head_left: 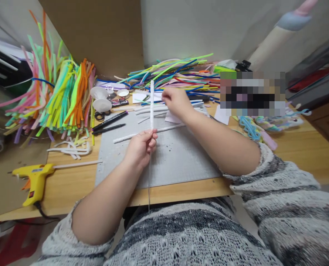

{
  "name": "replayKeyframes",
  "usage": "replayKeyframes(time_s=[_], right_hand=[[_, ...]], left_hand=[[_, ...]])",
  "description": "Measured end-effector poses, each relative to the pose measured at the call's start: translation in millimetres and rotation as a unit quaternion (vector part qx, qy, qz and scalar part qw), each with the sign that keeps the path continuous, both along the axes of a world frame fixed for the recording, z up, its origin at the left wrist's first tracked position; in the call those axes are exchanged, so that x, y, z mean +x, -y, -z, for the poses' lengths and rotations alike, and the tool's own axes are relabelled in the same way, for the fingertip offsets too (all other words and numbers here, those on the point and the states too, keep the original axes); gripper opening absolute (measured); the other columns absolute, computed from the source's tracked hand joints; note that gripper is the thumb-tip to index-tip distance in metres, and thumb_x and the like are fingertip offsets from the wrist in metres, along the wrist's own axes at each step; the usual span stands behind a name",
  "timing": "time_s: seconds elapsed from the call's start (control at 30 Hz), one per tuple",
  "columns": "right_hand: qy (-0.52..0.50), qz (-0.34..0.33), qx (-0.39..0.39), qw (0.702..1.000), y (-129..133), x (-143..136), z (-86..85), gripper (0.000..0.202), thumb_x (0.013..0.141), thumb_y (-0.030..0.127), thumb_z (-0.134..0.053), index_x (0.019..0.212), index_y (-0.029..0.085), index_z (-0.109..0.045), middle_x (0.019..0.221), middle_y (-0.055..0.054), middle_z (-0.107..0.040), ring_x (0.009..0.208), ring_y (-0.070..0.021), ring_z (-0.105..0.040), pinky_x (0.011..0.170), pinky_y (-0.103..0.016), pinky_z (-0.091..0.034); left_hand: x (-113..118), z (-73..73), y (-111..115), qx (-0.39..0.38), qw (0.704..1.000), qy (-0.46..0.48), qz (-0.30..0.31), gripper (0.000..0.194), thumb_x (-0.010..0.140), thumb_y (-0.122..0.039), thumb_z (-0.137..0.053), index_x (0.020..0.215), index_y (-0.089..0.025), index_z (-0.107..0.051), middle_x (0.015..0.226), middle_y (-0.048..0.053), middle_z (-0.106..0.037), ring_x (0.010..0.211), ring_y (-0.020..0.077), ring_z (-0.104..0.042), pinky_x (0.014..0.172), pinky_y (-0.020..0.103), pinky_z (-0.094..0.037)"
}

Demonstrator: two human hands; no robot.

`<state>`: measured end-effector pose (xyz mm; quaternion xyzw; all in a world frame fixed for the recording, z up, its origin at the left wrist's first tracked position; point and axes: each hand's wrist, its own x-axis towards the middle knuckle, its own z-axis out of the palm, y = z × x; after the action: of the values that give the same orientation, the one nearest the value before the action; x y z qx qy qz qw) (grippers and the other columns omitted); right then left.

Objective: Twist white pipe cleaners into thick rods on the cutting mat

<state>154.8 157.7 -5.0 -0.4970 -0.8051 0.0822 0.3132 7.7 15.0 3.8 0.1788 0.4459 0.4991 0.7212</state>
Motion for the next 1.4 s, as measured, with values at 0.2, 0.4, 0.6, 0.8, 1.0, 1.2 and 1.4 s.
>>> replayKeyframes(time_s=[0.2,0.4,0.6,0.8,1.0,1.2,1.4], right_hand=[[-0.051,0.009,0.134,0.990,18,33,-43.8,0.026,0.091,0.034,-0.044,0.095,0.020,-0.065,0.092,-0.007,-0.064,0.091,-0.0225,-0.057,0.083,-0.036,-0.041],[0.061,-0.128,0.132,0.981,80,55,-67.1,0.027,0.090,0.039,-0.045,0.083,0.023,-0.066,0.082,-0.004,-0.063,0.082,-0.0197,-0.056,0.077,-0.037,-0.038],[0.129,-0.134,0.151,0.971,102,61,-49.6,0.025,0.092,0.033,-0.042,0.084,0.025,-0.064,0.083,-0.001,-0.065,0.079,-0.0167,-0.051,0.080,-0.039,-0.027],[0.142,-0.179,0.153,0.962,106,45,-30.1,0.021,0.092,0.029,-0.043,0.091,0.023,-0.063,0.085,-0.003,-0.065,0.080,-0.0153,-0.052,0.076,-0.034,-0.029],[0.096,-0.188,0.179,0.961,111,43,-30.8,0.025,0.093,0.027,-0.040,0.090,0.026,-0.065,0.083,-0.003,-0.063,0.077,-0.0160,-0.052,0.070,-0.032,-0.034],[0.006,-0.081,0.240,0.967,125,57,-46.6,0.027,0.093,0.033,-0.038,0.097,0.032,-0.065,0.090,-0.003,-0.060,0.085,-0.0177,-0.053,0.077,-0.037,-0.037],[0.049,-0.065,0.263,0.961,134,67,-59.4,0.022,0.092,0.034,-0.041,0.092,0.032,-0.062,0.090,0.000,-0.063,0.087,-0.0175,-0.054,0.081,-0.039,-0.034]], left_hand=[[1,-1.1,2,-0.007,1.000,-0.004,0.001,0.007,0.082,-0.011,-0.052,0.081,-0.008,-0.059,0.065,-0.001,-0.055,0.040,0.0010,-0.041,0.030,0.010,-0.023],[3,-1.2,5,-0.010,1.000,0.014,0.011,0.005,0.078,-0.010,-0.057,0.081,-0.008,-0.062,0.073,0.004,-0.061,0.047,0.0018,-0.045,0.033,0.010,-0.026],[8,-1.6,9,0.005,0.998,0.019,0.051,0.007,0.076,-0.010,-0.059,0.081,-0.008,-0.063,0.072,0.006,-0.063,0.046,0.0022,-0.044,0.035,0.010,-0.026],[11,3.5,10,0.058,0.997,-0.002,0.051,0.011,0.066,-0.012,-0.069,0.071,-0.009,-0.059,0.060,-0.001,-0.055,0.044,0.0012,-0.039,0.036,0.011,-0.022],[9,-11.1,5,0.114,0.990,-0.060,0.059,0.019,0.068,-0.024,-0.071,0.079,-0.010,-0.065,0.070,0.004,-0.064,0.043,0.0009,-0.038,0.036,0.013,-0.020],[13,-45.4,9,0.207,0.965,-0.150,0.066,0.016,0.068,-0.026,-0.072,0.076,-0.013,-0.066,0.062,0.000,-0.060,0.041,0.0030,-0.042,0.037,0.016,-0.023],[23,-66.5,20,0.209,0.922,-0.293,0.143,0.010,0.069,-0.023,-0.070,0.070,-0.013,-0.068,0.046,-0.002,-0.052,0.040,0.0058,-0.044,0.039,0.017,-0.030]])
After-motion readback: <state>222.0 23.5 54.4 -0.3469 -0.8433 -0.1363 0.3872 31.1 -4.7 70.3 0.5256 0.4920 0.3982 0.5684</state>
